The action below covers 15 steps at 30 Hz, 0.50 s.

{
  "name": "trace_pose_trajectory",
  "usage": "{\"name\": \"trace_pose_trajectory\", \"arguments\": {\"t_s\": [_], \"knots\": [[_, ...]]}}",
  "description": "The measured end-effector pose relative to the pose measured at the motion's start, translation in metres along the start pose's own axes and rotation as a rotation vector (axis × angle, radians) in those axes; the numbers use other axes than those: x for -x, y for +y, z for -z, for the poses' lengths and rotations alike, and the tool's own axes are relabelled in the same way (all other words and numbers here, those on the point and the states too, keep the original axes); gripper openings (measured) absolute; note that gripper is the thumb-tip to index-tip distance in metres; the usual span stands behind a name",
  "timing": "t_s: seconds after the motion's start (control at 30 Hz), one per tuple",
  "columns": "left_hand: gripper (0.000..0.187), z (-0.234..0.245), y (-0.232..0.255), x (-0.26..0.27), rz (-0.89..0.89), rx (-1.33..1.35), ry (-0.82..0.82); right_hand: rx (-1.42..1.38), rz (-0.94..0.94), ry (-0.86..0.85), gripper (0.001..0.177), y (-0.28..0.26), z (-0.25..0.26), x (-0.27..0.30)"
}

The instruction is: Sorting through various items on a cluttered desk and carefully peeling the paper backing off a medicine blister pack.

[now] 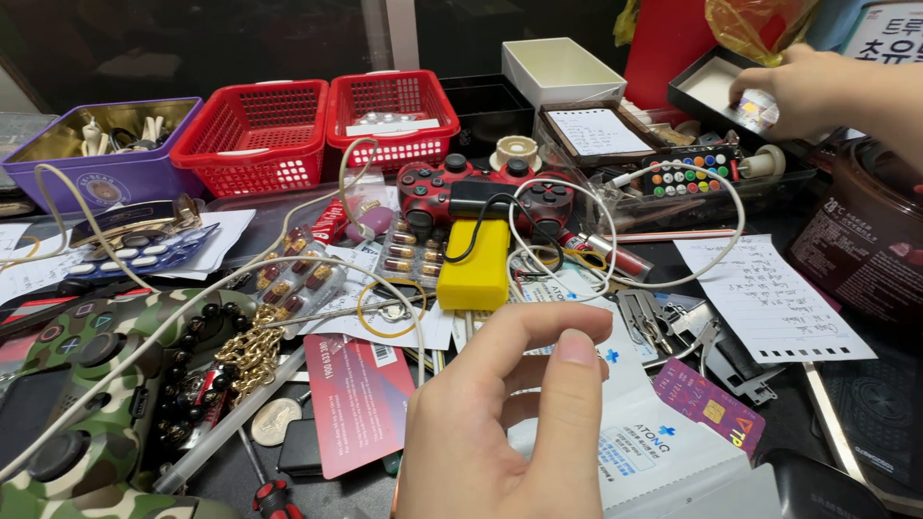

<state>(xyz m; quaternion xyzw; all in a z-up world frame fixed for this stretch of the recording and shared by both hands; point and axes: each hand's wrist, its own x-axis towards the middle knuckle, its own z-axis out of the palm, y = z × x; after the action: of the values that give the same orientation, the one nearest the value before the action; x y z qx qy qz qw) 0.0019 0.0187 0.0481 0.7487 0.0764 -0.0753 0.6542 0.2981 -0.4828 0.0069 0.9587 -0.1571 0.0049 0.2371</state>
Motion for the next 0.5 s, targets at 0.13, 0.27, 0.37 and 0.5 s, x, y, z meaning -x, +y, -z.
{"name": "trace_pose_trajectory", "arguments": {"t_s": [0.13,0.27,0.37,0.5], "knots": [[0.028,-0.009,-0.060,-0.017,-0.051,0.020,0.005,-0.022,0.002,-0.011,0.068,-0.016,0.027,0.024],[0.027,-0.008,-0.067,-0.016,-0.205,0.049,0.031,0.020,-0.023,-0.052,0.071,-0.025,0.038,0.041],[0.027,-0.003,-0.049,-0.012,-0.050,0.011,0.002,0.010,-0.065,-0.036,0.073,-0.030,0.047,0.059],[0.028,-0.001,-0.043,-0.009,0.095,0.007,-0.020,-0.086,-0.097,0.015,0.068,-0.029,0.057,0.077]]}}
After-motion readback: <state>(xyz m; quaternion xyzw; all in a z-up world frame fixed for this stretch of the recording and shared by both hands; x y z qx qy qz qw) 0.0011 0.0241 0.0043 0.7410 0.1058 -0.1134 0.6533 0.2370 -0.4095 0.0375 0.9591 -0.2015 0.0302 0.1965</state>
